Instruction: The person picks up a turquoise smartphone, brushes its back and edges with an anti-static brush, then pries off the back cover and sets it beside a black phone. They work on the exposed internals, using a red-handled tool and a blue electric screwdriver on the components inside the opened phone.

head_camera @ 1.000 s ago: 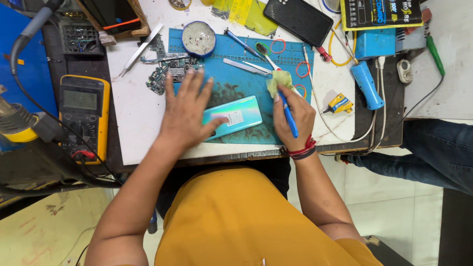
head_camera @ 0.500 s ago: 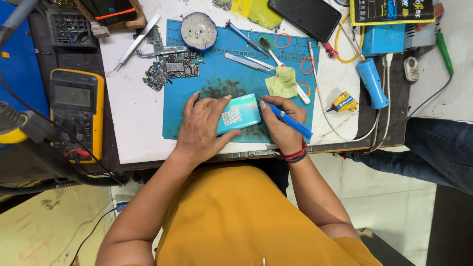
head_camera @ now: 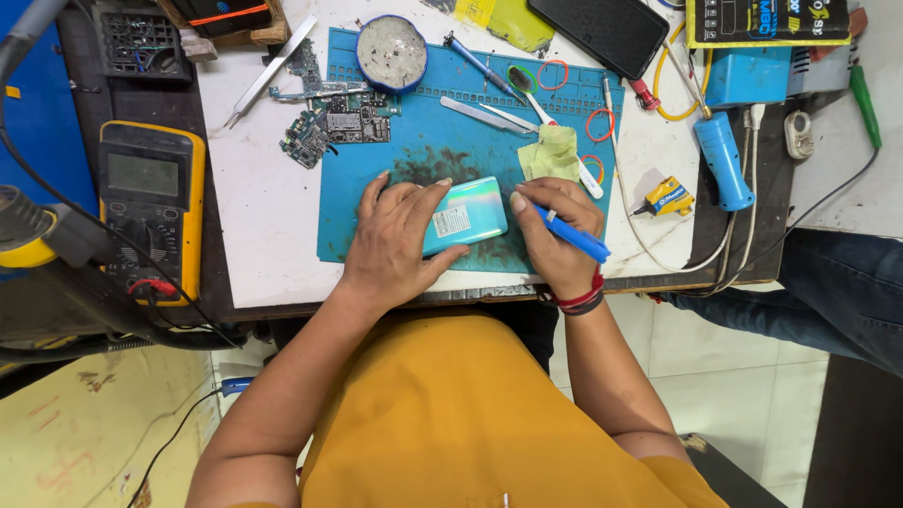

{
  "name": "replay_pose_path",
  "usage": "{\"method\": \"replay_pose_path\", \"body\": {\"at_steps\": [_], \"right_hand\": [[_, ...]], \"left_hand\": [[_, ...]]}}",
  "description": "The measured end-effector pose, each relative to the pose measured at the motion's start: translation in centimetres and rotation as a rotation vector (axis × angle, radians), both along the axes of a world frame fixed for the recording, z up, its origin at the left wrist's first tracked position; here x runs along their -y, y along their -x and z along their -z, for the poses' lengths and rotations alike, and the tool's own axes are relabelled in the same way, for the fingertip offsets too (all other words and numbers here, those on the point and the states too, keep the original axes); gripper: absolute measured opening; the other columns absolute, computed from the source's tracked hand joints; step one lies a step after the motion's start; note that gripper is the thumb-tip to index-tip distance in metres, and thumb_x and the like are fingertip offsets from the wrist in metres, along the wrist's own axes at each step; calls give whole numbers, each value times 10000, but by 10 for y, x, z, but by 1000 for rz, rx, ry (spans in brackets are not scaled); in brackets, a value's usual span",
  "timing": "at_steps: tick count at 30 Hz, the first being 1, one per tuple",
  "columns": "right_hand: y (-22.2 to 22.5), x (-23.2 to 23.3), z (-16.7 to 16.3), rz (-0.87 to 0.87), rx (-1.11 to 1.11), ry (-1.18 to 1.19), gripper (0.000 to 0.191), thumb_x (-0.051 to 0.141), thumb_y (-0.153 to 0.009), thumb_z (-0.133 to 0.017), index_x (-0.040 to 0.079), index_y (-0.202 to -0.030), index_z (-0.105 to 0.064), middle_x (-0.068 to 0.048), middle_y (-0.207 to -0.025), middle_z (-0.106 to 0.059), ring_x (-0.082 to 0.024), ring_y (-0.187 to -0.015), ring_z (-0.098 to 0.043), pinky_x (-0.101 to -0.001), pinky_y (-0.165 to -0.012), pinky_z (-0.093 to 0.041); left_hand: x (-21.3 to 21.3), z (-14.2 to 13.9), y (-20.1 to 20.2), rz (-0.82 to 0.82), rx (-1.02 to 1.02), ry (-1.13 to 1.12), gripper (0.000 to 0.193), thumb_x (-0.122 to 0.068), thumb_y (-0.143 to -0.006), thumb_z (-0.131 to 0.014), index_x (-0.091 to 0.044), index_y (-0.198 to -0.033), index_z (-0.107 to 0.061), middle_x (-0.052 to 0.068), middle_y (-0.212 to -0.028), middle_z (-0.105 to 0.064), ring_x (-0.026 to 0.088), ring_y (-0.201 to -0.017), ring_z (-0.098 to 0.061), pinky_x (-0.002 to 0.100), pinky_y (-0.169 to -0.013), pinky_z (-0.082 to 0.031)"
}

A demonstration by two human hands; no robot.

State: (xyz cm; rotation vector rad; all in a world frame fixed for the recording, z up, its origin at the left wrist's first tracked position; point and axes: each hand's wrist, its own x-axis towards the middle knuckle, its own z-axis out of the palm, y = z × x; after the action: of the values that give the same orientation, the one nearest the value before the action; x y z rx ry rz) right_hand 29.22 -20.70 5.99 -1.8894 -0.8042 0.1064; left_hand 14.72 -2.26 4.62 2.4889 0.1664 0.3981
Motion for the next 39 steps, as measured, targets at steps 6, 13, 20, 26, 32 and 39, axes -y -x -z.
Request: {"method": "replay_pose_path", "body": {"at_steps": [6,13,20,26,32,39], "right_hand": [[-1,-3,-10,83,-95,227,127,94,-948,-757,14,-1046,-771,-96,-860,-746,-138,-740,-685,-259,-682,-519],[-3,-2,-15,-52,-165,180,205,117,-909,-773,5,-1081,-764,-110,-916,-741,-129,-777,-682,-249,-703,-523],[4,-2,0,75,-196,111,223,80,-945,-755,-17,-1145,-752,-94,-912,-770,-78,-798,-682,-224,-727,-549],[11,-7,16,131,-271,-7,207,23,-945,-758,-38,-1142,-765,-108,-865,-755,-60,-771,-638,-215,-696,-519],[11,-10,10,76,-168,7,188,22,-939,-749,-22,-1122,-759,-129,-929,-767,-92,-804,-689,-225,-716,-543],[13,-13,1,52,13,102,171,-1,-912,-736,-5,-1080,-767,-159,-923,-778,-125,-751,-727,-233,-692,-547]], "left_hand": [[0,1,-1,-4,9,3,815,-439,-826,-829,-38,-1450,-491,135,-1225,-658,313,-1203,-572,584,-1198,-267],[-1,1,-1,-7,11,11,812,-434,-816,-830,-41,-1445,-499,124,-1244,-661,312,-1199,-575,583,-1197,-267],[0,1,0,-11,-3,22,816,-430,-815,-835,-39,-1447,-498,120,-1224,-655,307,-1193,-578,591,-1200,-266],[0,2,0,-9,4,22,814,-426,-813,-834,-43,-1447,-496,122,-1247,-660,312,-1197,-576,592,-1195,-263],[-2,2,0,-7,2,28,812,-428,-817,-831,-43,-1448,-495,121,-1248,-661,308,-1196,-577,588,-1198,-258],[0,-2,2,-17,18,12,777,-415,-826,-837,-48,-1430,-513,108,-1247,-658,285,-1184,-584,548,-1153,-320]]}}
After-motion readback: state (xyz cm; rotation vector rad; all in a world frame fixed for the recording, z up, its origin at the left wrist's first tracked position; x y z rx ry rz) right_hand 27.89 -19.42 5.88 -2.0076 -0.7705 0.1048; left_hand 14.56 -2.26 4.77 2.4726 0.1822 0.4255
